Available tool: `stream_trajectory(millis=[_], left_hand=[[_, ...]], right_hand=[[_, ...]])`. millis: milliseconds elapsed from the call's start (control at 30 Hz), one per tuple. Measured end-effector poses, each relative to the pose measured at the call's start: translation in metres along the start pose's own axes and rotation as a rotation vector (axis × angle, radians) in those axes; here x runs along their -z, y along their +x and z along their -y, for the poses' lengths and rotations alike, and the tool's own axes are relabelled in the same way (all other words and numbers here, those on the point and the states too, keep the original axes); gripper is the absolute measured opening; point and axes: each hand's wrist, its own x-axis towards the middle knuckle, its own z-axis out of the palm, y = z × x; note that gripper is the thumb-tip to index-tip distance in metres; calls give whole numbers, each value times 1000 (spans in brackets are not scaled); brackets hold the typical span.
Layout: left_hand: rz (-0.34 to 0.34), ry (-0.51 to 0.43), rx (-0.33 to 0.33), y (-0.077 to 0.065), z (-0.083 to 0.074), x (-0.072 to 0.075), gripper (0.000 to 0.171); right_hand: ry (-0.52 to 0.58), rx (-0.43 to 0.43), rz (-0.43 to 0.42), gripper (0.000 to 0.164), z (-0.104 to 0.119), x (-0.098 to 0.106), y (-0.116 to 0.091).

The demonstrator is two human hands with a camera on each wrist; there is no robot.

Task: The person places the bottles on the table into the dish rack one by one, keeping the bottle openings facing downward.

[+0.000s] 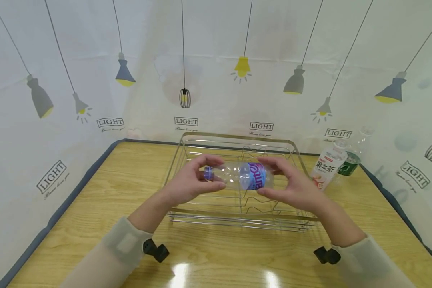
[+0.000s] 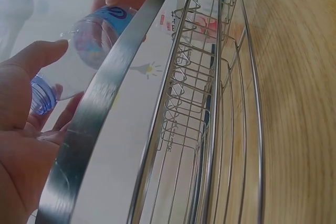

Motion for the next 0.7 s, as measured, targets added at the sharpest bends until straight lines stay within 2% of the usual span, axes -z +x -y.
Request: stream_trajectory(millis=[167,500,700], left_hand=[[-17,22,9,-2,0,2,57],[15,-26,3,-3,-2,1,57],[8,-3,18,-1,1,2,57]], right_hand=[[28,-18,8,75,-3,2,-1],[96,-16,7,71,-1,4,-2],[165,-16,6,68,2,5,1]])
